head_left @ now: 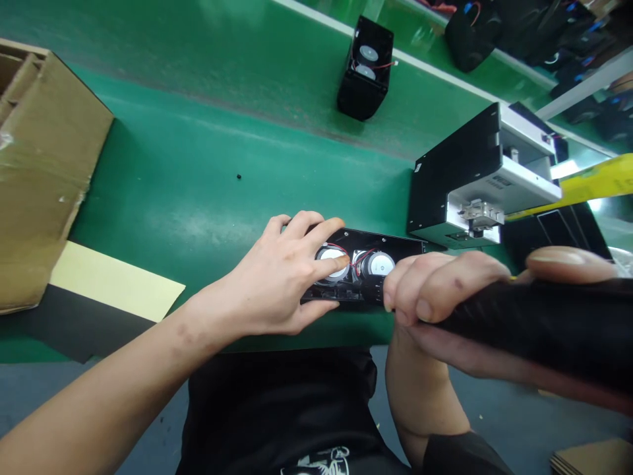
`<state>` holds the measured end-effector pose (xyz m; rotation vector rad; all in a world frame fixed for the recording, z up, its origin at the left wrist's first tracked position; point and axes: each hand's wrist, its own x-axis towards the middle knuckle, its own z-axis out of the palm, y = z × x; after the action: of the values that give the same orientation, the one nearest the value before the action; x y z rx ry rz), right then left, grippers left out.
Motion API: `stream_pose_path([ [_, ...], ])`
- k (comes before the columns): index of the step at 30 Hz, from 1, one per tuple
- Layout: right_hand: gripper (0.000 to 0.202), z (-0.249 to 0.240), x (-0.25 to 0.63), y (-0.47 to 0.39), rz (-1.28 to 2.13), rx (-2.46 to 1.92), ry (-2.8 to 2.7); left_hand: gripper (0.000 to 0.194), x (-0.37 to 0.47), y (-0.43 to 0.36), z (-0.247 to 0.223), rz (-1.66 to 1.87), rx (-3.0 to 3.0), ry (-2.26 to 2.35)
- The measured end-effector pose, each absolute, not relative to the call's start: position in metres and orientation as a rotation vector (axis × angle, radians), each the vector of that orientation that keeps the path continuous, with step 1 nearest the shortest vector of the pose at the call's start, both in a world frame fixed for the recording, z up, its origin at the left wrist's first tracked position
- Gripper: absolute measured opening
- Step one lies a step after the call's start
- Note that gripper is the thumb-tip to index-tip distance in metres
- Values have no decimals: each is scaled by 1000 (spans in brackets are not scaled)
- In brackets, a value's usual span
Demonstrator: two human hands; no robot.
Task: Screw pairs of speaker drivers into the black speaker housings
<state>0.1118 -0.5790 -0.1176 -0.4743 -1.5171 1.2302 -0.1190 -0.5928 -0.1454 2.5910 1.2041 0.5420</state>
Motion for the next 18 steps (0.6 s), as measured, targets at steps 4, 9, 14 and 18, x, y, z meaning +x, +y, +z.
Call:
stream_pose_path([
  [4,15,-113,111,-578,1329,-438,-1522,48,-120,-594,-144,523,2593,1188],
  [9,21,-110,114,-573,1353,-376,-1567,47,-120,-596,-144,533,2599,1188],
  [14,35,-115,117,-576,1397,-426,-1568,46,-119,-596,-145,530,2574,1200],
  [18,26,-122,96,-588,1262,-370,-1395,43,-120,-595,-146,552,2550,1211],
])
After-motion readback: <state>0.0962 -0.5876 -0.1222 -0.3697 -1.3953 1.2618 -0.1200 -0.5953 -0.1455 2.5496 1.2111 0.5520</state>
